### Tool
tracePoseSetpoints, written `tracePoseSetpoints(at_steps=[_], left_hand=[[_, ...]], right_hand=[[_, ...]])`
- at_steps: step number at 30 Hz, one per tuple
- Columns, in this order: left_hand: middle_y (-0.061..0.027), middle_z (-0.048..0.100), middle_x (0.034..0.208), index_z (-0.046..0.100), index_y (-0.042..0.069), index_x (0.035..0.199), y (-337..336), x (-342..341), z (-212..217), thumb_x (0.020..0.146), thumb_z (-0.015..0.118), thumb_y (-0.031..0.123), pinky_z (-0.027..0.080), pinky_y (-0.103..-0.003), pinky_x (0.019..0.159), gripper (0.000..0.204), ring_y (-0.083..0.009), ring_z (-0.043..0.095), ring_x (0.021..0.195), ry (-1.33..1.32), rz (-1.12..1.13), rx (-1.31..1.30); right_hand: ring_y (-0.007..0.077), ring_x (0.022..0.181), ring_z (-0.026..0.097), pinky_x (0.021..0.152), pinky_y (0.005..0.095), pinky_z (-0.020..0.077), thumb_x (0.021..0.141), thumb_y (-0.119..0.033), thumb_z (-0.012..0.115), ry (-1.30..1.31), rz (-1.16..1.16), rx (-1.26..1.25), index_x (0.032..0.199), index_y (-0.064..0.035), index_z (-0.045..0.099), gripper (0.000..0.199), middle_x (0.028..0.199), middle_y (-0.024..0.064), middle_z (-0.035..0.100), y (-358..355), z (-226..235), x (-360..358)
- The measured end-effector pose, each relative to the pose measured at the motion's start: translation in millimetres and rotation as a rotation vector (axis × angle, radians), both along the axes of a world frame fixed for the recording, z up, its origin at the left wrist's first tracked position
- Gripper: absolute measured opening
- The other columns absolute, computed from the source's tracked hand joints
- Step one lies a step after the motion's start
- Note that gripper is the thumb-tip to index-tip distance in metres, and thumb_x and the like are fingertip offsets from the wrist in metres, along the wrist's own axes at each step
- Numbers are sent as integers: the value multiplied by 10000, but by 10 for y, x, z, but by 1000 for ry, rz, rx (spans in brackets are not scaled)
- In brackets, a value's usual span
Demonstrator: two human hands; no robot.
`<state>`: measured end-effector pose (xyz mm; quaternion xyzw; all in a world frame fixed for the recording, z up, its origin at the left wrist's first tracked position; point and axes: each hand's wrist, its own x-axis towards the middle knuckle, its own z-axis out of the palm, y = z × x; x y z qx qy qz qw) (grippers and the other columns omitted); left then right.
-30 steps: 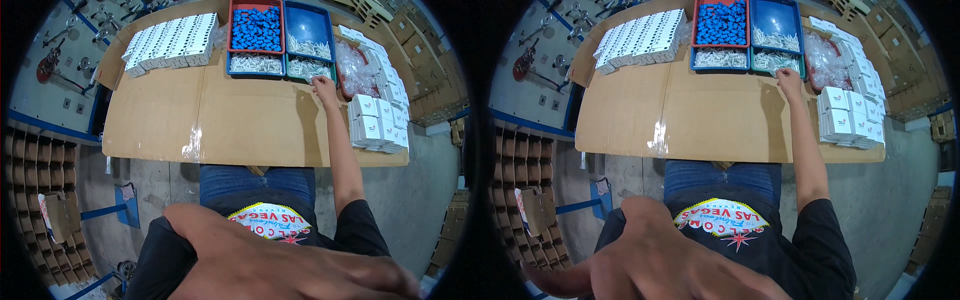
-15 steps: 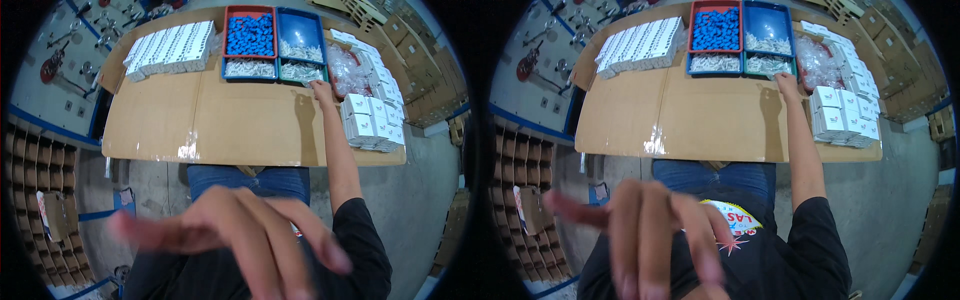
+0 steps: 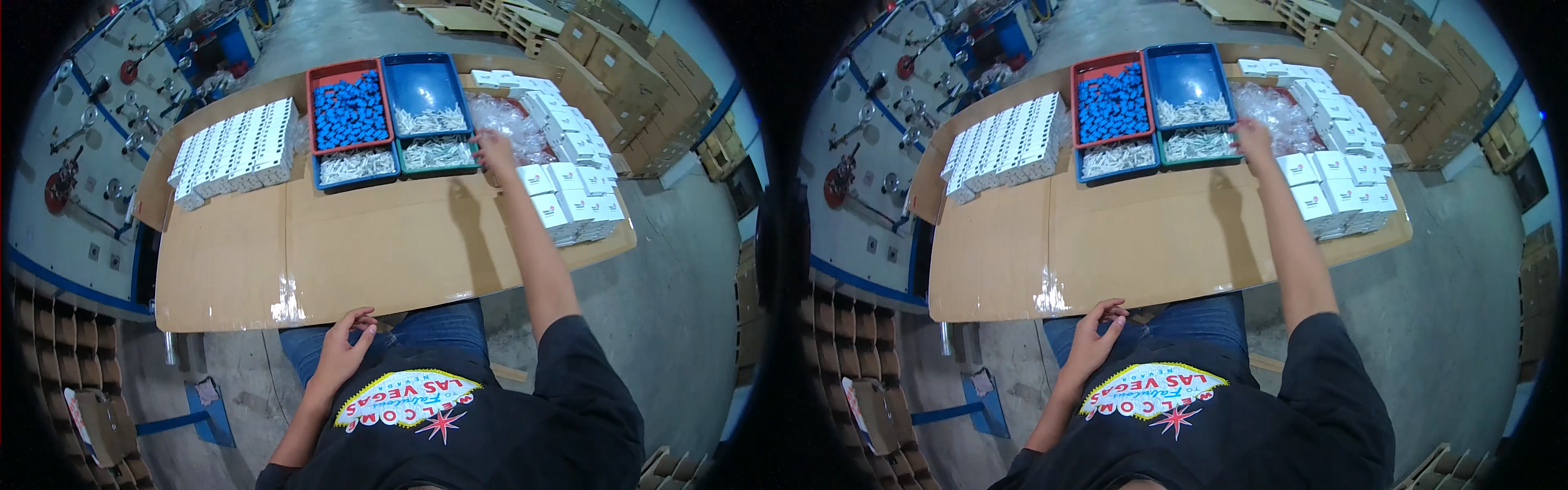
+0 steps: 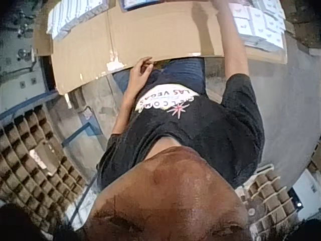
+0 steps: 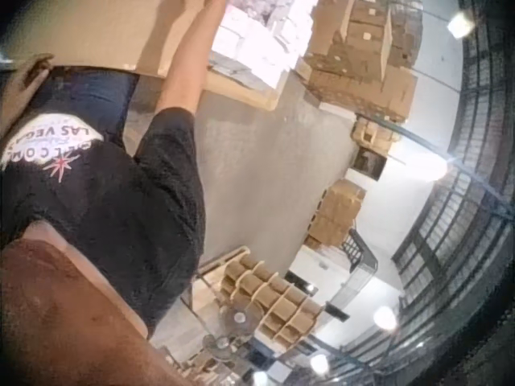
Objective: The person opens a small white box and places it on the table. They then pick up small plastic bags containing white components from the table and place them into the open box. The person repeats this process, handling multiple bags and placing them into the box one by one.
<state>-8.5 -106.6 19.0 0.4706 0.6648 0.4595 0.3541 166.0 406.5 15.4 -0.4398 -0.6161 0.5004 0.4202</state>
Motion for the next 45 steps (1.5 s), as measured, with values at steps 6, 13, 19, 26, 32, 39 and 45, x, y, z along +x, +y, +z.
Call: tracePoseSetpoints(at_steps=[6, 13, 19, 26, 32, 39, 45], left_hand=[[-123, 720, 1106, 628, 9, 1292, 204, -89, -91, 982, 661, 145, 501, -339, 954, 340, -211, 671, 1032, -100, 8, -16], [-87, 646, 1218, 674, 97, 1205, 523, -367, -491, 905, 701, 176, 407, -427, 1032, 311, -298, 567, 1192, 523, 107, 148], [-139, 575, 1310, 648, 82, 1236, 859, -394, -708, 896, 722, 261, 374, -479, 1069, 391, -332, 520, 1251, 755, -5, 197], [-221, 470, 1435, 569, 40, 1346, 987, -365, -887, 907, 715, 353, 327, -528, 1135, 558, -406, 429, 1353, 728, 23, 56], [-253, 436, 1474, 539, 38, 1368, 1050, -354, -821, 918, 692, 404, 290, -577, 1162, 600, -443, 367, 1420, 797, -2, -64], [-237, 379, 1520, 532, 64, 1393, 1086, -420, -936, 931, 652, 446, 230, -563, 1200, 611, -413, 276, 1482, 781, -54, -214], [-222, 393, 1510, 545, 75, 1382, 1108, -439, -907, 937, 633, 477, 232, -559, 1199, 606, -406, 281, 1480, 823, -74, -251]], right_hand=[[220, 950, 733, 804, 319, 563, 979, -146, 643, -287, 144, 283, 1121, -16, 712, 205, 1047, 109, 760, -2030, -724, 185], [336, 1092, 659, 923, 399, 536, 917, -127, 686, -377, -93, 431, 1073, -22, 714, 189, 1206, 139, 692, -2918, -891, 915], [301, 1055, 622, 936, 439, 463, 860, -112, 708, -525, -197, 569, 976, -67, 702, 124, 1082, 80, 669, -2760, -1083, 990], [292, 1071, 598, 939, 444, 426, 828, -102, 709, -640, -251, 515, 1008, -99, 681, 182, 1089, 72, 641, -2774, -1057, 906], [323, 1238, 512, 1063, 476, 346, 862, -123, 609, -902, -152, 422, 1364, -97, 605, 503, 1489, 125, 504, -2779, -819, 765], [337, 1306, 451, 1118, 497, 281, 923, -157, 568, -941, -7, 213, 1413, -84, 544, 497, 1538, 134, 439, -2630, -678, 766], [364, 1310, 439, 1119, 511, 274, 912, -160, 562, -962, 27, 162, 1418, -68, 533, 515, 1555, 152, 414, -2603, -666, 757]])
